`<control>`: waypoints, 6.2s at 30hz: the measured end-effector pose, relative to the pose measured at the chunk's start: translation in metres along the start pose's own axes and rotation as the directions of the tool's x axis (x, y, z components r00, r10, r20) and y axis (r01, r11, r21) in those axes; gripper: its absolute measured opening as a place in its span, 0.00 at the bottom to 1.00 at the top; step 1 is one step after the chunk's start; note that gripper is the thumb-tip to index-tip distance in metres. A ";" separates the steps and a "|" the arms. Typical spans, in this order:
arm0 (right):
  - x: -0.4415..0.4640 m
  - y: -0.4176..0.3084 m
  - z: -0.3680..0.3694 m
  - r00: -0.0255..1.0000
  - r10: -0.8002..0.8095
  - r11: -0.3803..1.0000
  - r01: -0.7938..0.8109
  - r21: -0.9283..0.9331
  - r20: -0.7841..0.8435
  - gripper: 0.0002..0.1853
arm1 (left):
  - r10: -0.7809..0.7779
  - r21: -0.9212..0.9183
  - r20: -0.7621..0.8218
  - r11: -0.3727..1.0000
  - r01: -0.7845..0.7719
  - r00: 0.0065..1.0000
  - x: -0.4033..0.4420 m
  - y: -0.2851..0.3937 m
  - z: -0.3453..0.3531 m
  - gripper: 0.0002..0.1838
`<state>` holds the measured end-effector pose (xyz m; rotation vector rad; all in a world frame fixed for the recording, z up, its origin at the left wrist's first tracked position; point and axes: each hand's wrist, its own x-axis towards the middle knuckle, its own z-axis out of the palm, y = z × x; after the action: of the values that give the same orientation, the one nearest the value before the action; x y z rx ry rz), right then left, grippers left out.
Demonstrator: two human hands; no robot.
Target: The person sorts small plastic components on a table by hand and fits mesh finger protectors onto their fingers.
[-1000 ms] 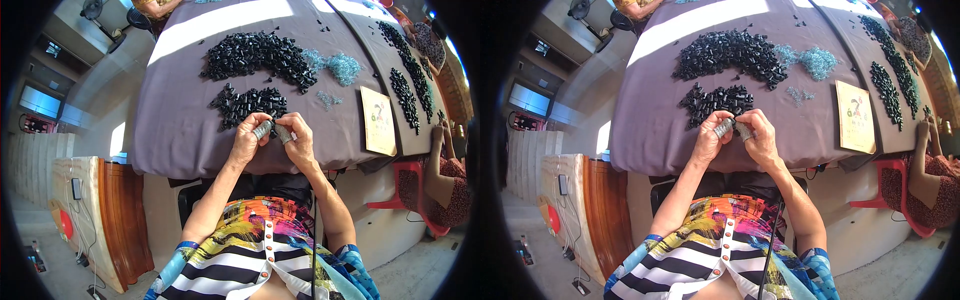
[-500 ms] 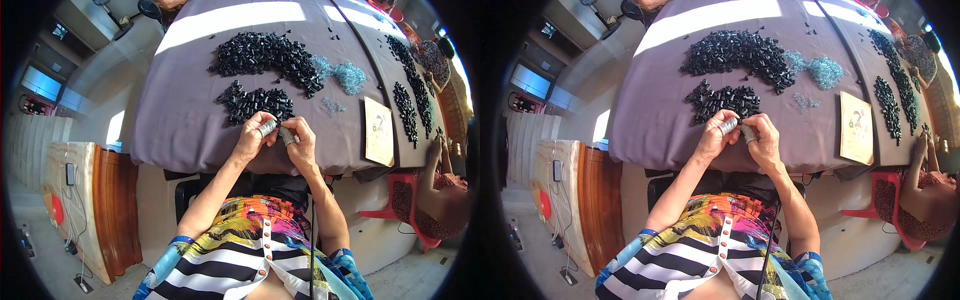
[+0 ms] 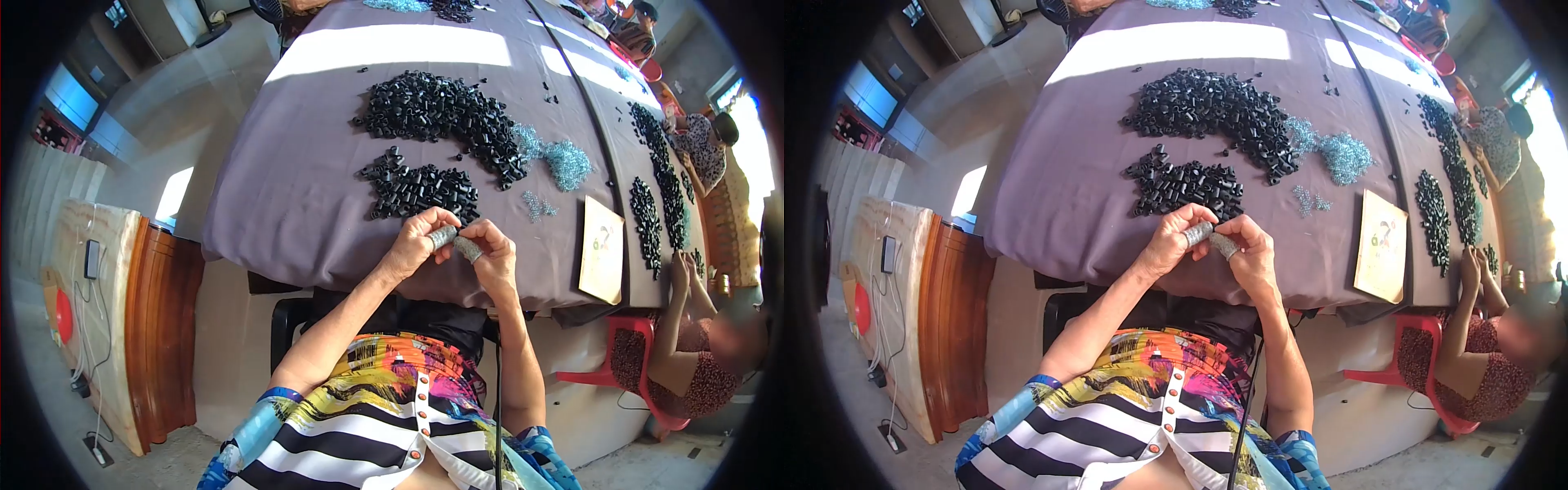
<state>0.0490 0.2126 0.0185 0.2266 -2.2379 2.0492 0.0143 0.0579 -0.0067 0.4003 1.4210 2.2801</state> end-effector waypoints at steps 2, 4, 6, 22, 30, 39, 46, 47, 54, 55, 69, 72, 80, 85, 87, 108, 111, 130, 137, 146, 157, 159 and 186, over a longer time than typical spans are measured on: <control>0.000 0.002 0.000 1.000 -0.002 0.999 0.003 -0.032 0.024 0.07 | -0.006 -0.056 -0.006 0.998 0.006 1.000 -0.003 -0.003 0.000 0.08; 0.003 0.007 0.001 0.999 0.018 0.999 -0.019 0.035 0.033 0.07 | -0.006 -0.107 -0.007 0.994 0.005 1.000 -0.002 -0.004 -0.001 0.09; 0.007 0.006 0.001 0.996 0.077 0.996 -0.079 0.033 0.045 0.06 | -0.004 -0.124 -0.021 0.992 0.001 1.000 -0.002 -0.004 -0.002 0.09; 0.140 0.021 0.003 0.981 -0.184 0.444 0.023 -0.896 -0.066 0.08 | -0.001 -0.160 -0.087 0.987 -0.013 0.996 -0.006 0.000 0.001 0.06; 0.137 0.024 0.000 0.965 -0.254 0.595 0.107 -0.797 -0.060 0.06 | -0.013 -0.208 -0.083 0.978 -0.004 0.996 -0.005 0.000 0.000 0.07; 0.024 0.002 -0.012 0.989 0.034 0.999 -0.038 -0.020 -0.141 0.11 | -0.033 -0.278 -0.092 0.961 0.006 0.995 -0.003 -0.008 -0.003 0.09; -0.008 0.003 0.003 0.984 0.091 0.965 -0.048 0.258 -0.156 0.10 | -0.048 -0.209 -0.124 0.978 0.022 0.991 -0.004 -0.004 0.001 0.08; -0.007 0.000 0.003 0.982 0.082 0.959 -0.031 0.283 -0.171 0.10 | -0.043 -0.193 -0.118 0.981 0.019 0.992 -0.003 -0.003 0.002 0.08; -0.009 0.015 -0.008 0.992 0.112 0.948 -0.088 0.306 -0.064 0.08 | -0.013 -0.104 -0.110 0.995 0.001 0.994 -0.004 -0.002 0.004 0.07; -0.009 0.012 -0.006 0.988 0.136 0.945 -0.106 0.311 -0.075 0.08 | -0.013 -0.088 -0.113 0.996 0.003 0.994 -0.004 -0.002 0.005 0.07; -0.007 0.015 0.002 0.987 0.142 0.967 -0.122 0.223 -0.078 0.08 | 0.067 0.046 -0.084 0.997 -0.063 0.994 -0.005 -0.006 0.004 0.06; -0.003 0.016 0.001 0.984 0.174 0.956 -0.161 0.244 -0.031 0.08 | 0.069 0.019 -0.091 0.998 -0.068 0.993 -0.005 -0.005 0.003 0.06; 0.007 0.015 -0.005 0.972 0.225 0.913 -0.234 0.334 0.067 0.06 | 0.071 0.013 -0.095 0.997 -0.070 0.993 -0.005 -0.006 0.002 0.05; 0.005 0.020 -0.009 0.971 0.229 0.898 -0.239 0.369 0.071 0.04 | 0.045 0.060 -0.084 0.997 -0.040 0.995 -0.007 -0.002 0.005 0.04; 0.005 0.019 -0.011 0.970 0.227 0.898 -0.242 0.367 0.083 0.03 | 0.041 0.070 -0.081 0.997 -0.035 0.996 -0.007 -0.002 0.006 0.03; 0.001 0.017 -0.010 0.969 0.203 0.891 -0.241 0.385 0.139 0.05 | -0.027 0.085 0.001 0.996 0.027 1.000 -0.011 0.005 0.005 0.02; 0.000 0.015 -0.007 0.970 0.199 0.892 -0.237 0.384 0.138 0.06 | -0.036 0.022 0.016 0.999 0.036 0.999 -0.009 0.004 0.001 0.02; -0.001 0.020 -0.007 0.980 0.123 0.930 -0.169 0.328 0.157 0.08 | -0.072 0.028 0.013 0.997 0.072 0.997 -0.013 0.006 0.003 0.01; -0.001 0.020 -0.009 0.973 0.133 0.927 -0.189 0.325 0.186 0.09 | -0.101 0.061 0.019 0.993 0.100 0.995 -0.012 0.009 0.003 0.01; -0.002 0.025 -0.010 0.981 0.044 0.949 -0.100 0.299 0.189 0.07 | -0.132 0.134 0.012 0.983 0.129 0.991 -0.012 0.013 0.004 0.02; 0.000 0.020 -0.015 0.979 0.089 0.992 -0.104 0.073 0.185 0.09 | -0.237 0.204 0.024 0.952 0.228 0.971 -0.005 0.015 0.007 0.07; -0.002 0.019 -0.014 0.978 0.112 0.988 -0.129 0.087 0.173 0.09 | -0.224 0.174 0.023 0.961 0.216 0.974 -0.005 0.016 0.005 0.06; -0.002 0.014 -0.008 0.997 0.004 0.999 -0.002 -0.039 0.074 0.19 | -0.104 0.016 -0.041 0.994 0.105 0.994 -0.006 0.008 0.010 0.11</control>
<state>0.0483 0.2213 0.0056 0.3013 -2.3202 2.0286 0.0222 0.0593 0.0048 0.2798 1.4480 2.2045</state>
